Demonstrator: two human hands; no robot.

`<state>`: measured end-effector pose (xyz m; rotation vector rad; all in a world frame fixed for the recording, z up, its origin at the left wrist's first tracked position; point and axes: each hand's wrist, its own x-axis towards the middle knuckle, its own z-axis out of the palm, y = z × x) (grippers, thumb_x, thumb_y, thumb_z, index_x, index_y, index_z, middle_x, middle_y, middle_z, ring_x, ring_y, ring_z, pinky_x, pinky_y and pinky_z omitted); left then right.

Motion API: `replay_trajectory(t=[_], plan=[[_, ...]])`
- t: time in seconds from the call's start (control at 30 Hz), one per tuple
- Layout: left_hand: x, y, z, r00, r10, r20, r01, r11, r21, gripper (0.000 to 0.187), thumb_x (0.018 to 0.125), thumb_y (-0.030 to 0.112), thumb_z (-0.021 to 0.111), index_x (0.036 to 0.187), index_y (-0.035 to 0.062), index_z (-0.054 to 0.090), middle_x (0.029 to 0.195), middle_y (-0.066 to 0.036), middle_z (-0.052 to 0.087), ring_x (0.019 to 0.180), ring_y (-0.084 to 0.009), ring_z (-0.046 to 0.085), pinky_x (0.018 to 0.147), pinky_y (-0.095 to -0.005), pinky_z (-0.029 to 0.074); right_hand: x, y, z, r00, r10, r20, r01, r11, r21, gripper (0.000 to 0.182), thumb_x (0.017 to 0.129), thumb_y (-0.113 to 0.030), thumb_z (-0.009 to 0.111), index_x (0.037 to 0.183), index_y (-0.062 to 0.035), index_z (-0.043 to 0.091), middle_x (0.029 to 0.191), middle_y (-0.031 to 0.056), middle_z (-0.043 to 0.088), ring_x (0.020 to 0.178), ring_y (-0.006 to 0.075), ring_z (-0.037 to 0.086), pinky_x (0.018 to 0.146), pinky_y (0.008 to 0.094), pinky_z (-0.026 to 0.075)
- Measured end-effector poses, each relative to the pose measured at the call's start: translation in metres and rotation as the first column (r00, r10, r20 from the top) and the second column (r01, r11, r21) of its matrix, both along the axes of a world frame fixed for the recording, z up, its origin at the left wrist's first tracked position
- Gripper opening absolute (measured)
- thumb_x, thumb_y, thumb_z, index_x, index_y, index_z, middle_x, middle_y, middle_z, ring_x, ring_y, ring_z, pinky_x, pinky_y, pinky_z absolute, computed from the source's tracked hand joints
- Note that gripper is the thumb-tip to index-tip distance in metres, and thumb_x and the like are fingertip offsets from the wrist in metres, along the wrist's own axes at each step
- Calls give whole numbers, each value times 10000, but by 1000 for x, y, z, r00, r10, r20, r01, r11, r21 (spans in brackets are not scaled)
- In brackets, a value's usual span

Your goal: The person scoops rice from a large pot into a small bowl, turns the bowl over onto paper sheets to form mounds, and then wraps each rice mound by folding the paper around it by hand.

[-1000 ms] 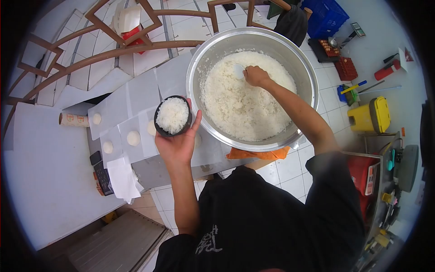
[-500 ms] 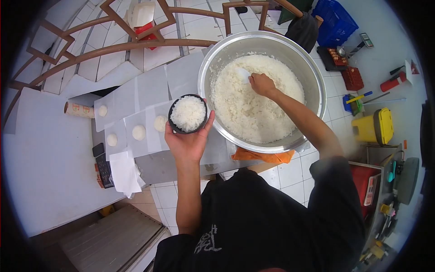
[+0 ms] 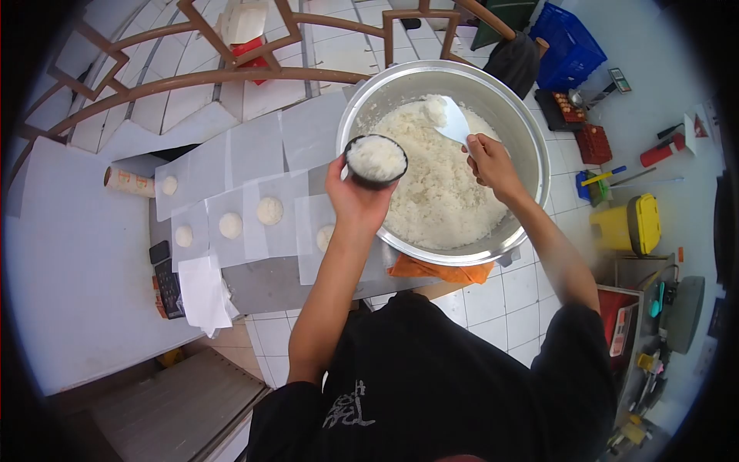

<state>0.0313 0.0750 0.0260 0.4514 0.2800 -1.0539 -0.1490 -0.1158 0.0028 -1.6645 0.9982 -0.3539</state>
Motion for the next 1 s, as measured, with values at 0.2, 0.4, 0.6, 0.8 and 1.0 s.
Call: replay_trajectory(t=[0.2, 0.4, 0.6, 0.8, 1.0], plan=[[-21, -76, -24, 970, -181, 160, 178, 983, 31, 559, 936, 426, 395, 1351, 63, 492, 1390, -137, 515, 1298, -302, 477, 1104, -509, 347, -12, 77, 34, 984, 76, -163, -173, 655, -736, 335, 955, -101, 545, 1281, -26, 544, 846, 214, 647, 729, 404, 659, 605, 466, 524], [-37, -96, -37, 943, -225, 246, 170, 959, 227, 479, 977, 447, 376, 1221, 84, 571, 1207, -100, 626, 1146, -261, 584, 1006, -462, 430, -27, 105, 16, 924, 105, -368, -362, 551, -752, 480, 929, -85, 556, 1369, 66, 441, 817, 176, 598, 578, 336, 627, 516, 434, 514], [-29, -92, -45, 862, -398, 314, 283, 891, 354, 456, 999, 475, 399, 1190, 107, 590, 1158, -91, 646, 1064, -255, 624, 927, -452, 493, -33, 104, 23, 911, 180, -371, -408, 521, -750, 449, 945, -112, 586, 1346, 62, 485, 760, 163, 597, 528, 307, 605, 495, 402, 506], [-14, -70, -25, 847, -493, 200, 438, 860, 262, 526, 987, 486, 421, 1334, 104, 523, 1345, -132, 561, 1242, -312, 545, 1000, -540, 470, -57, 75, 73, 965, 257, -50, -231, 742, -629, 429, 949, -117, 551, 1353, 15, 499, 843, 192, 638, 588, 336, 643, 546, 422, 522], [-19, -79, -20, 772, -619, 142, 547, 762, 345, 474, 1016, 446, 388, 1315, 107, 530, 1319, -150, 565, 1244, -336, 529, 978, -627, 454, -48, 99, 31, 842, 139, -521, -523, 442, -729, 513, 887, -41, 531, 1375, 87, 433, 806, 168, 603, 565, 306, 643, 516, 408, 527]])
